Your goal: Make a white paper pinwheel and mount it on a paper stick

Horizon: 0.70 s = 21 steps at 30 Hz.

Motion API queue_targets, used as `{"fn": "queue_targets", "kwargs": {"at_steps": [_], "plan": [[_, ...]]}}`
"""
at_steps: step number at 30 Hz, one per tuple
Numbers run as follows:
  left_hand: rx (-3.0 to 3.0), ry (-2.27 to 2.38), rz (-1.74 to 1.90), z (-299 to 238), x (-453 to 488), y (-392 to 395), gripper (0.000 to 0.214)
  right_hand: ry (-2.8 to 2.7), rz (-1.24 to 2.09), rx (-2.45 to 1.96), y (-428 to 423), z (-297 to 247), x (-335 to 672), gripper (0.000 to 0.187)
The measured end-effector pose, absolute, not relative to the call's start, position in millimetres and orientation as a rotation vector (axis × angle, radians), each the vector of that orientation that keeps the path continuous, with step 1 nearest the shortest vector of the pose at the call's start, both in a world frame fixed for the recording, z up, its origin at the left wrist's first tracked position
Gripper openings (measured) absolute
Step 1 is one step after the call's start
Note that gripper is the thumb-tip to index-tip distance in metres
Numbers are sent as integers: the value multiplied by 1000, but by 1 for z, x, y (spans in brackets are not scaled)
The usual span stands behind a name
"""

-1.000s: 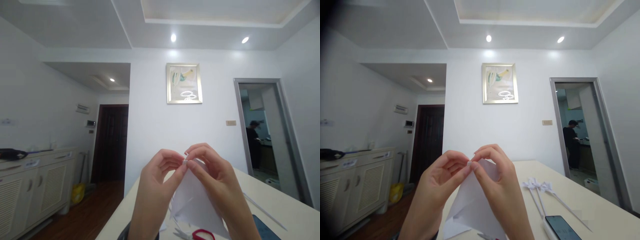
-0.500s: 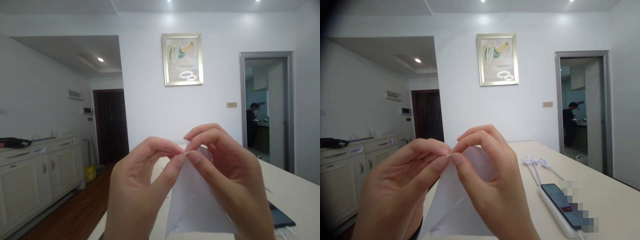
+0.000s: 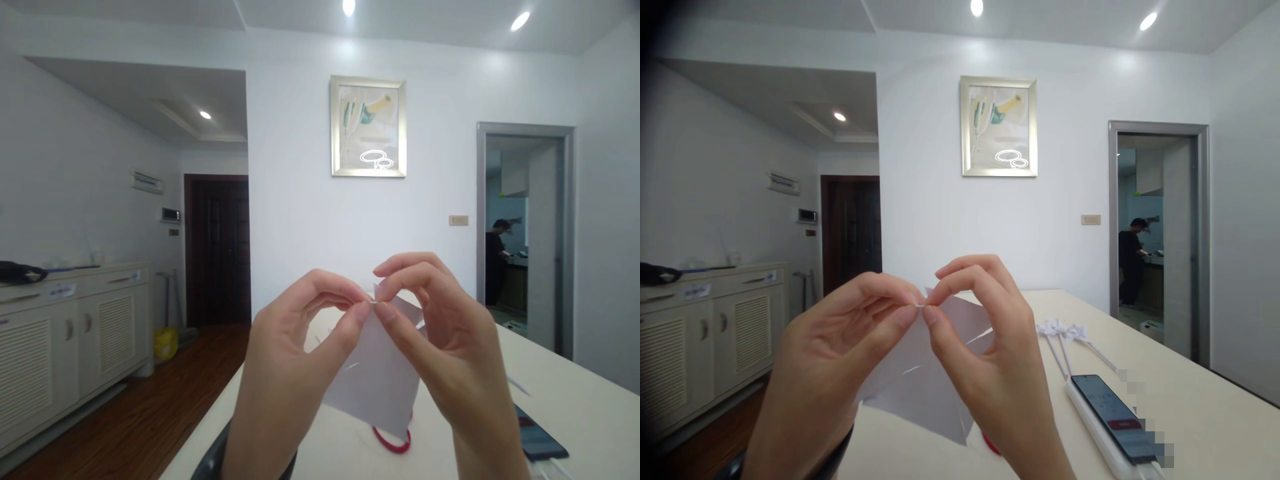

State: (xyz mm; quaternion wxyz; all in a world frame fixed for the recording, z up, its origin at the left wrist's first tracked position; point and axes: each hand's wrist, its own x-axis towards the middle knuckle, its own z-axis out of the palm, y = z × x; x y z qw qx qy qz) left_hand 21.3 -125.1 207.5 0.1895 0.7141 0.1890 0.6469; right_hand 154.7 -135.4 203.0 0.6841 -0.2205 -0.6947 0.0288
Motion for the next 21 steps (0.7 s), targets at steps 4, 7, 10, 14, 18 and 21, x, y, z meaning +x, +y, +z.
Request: {"fn": "queue_targets", "kwargs": {"at_steps": [4,7,10,14,18,21], "plan": [[2020,504,1819,207,16,-128,6,-1560,44,-505,-144,202,153,10],[2039,505,1784,208,17,-132,8,-1574,36,-529,-149,202,154,10],[2014,519,1807,209,20,-134,9,-1586,35,-559,-150,203,155,9],[2002,543,1845,209,19,-134,9,-1596,39,-564,-151,204,155,8],[2076,578,1779,210,15,-135,7,-1584,40,-571,-153,205,154,9],[2038,567,1803,211,16,-137,7,-1591,43,-588,-154,207,154,11]]}}
